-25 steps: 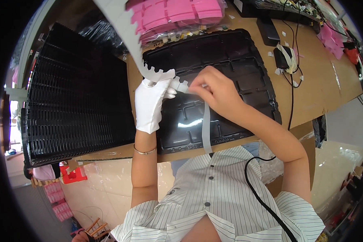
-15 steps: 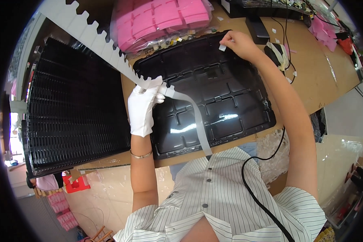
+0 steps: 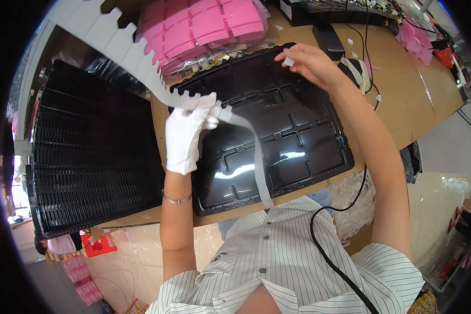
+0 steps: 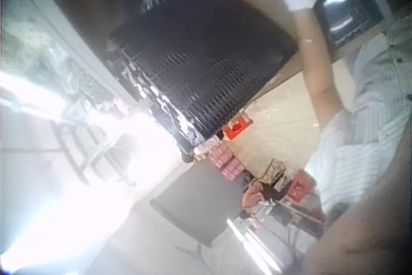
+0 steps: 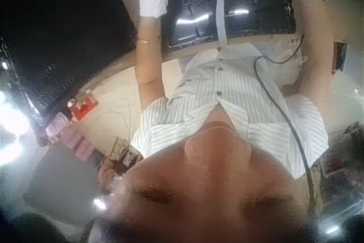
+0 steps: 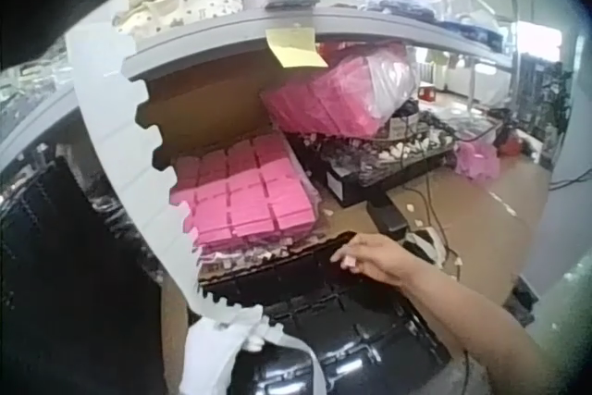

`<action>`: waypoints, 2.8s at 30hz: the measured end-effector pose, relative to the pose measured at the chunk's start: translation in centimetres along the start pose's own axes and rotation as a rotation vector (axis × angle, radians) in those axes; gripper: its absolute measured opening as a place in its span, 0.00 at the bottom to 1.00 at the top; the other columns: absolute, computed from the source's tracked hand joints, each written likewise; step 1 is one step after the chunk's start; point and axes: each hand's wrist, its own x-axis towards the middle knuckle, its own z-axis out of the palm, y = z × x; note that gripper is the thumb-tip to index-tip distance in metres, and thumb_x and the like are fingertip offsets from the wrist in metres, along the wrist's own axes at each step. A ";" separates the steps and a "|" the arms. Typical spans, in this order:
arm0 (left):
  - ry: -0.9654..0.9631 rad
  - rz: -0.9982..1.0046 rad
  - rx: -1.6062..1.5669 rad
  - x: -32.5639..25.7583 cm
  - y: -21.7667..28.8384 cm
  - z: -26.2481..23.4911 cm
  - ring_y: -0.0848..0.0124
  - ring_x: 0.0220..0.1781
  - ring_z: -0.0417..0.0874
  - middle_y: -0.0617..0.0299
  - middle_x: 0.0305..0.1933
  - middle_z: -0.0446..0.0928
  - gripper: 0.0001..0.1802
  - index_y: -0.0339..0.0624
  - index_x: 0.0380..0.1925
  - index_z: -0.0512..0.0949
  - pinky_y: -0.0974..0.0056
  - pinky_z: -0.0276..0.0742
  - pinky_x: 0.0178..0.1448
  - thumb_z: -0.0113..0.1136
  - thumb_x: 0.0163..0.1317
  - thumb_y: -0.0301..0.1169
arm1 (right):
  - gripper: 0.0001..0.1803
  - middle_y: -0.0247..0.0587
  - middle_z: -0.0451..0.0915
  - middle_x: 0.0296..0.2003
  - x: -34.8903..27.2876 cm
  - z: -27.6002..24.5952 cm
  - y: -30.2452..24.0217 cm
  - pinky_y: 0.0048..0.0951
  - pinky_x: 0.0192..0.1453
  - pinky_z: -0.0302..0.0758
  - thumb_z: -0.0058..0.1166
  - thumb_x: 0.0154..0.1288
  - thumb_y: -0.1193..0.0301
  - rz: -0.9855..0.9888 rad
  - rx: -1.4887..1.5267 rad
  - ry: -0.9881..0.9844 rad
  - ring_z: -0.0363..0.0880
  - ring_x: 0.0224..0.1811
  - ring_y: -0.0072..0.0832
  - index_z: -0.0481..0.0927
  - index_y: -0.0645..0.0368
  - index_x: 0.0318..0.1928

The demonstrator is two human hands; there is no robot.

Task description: The person places pink foam inserts into the slots of a black plastic tray by hand, for product packaging.

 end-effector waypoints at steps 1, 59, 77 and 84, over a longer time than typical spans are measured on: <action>-0.055 -0.005 0.031 0.7 0.5 0.7 0.78 0.26 0.80 0.57 0.34 0.83 0.10 0.33 0.37 0.81 0.75 0.75 0.31 0.66 0.60 0.29 | 0.06 0.42 0.80 0.41 -0.8 0.2 0.6 0.18 0.40 0.75 0.50 0.70 0.74 -0.046 0.214 -0.071 0.77 0.36 0.18 0.76 0.63 0.43; -0.475 0.345 0.483 13.8 -0.3 15.9 0.75 0.28 0.80 0.63 0.29 0.84 0.13 0.37 0.34 0.84 0.69 0.75 0.37 0.66 0.56 0.37 | 0.19 0.45 0.74 0.34 -2.9 -3.5 1.0 0.37 0.46 0.71 0.47 0.70 0.57 -0.426 -0.976 0.523 0.75 0.40 0.43 0.85 0.57 0.40; -0.125 0.216 0.411 -9.6 -0.5 -3.2 0.76 0.37 0.82 0.61 0.38 0.84 0.12 0.31 0.42 0.81 0.72 0.77 0.43 0.63 0.60 0.25 | 0.05 0.25 0.77 0.29 -14.9 15.2 2.4 0.13 0.31 0.61 0.62 0.60 0.79 0.092 -0.247 -0.035 0.64 0.26 0.08 0.82 0.62 0.37; 0.161 -0.053 0.156 -13.9 -1.7 -6.2 0.79 0.24 0.76 0.59 0.34 0.83 0.09 0.32 0.38 0.83 0.77 0.69 0.30 0.65 0.58 0.26 | 0.05 0.30 0.73 0.36 -16.3 20.7 5.3 0.15 0.30 0.60 0.64 0.56 0.79 -0.193 -0.361 -0.070 0.58 0.24 0.11 0.82 0.61 0.34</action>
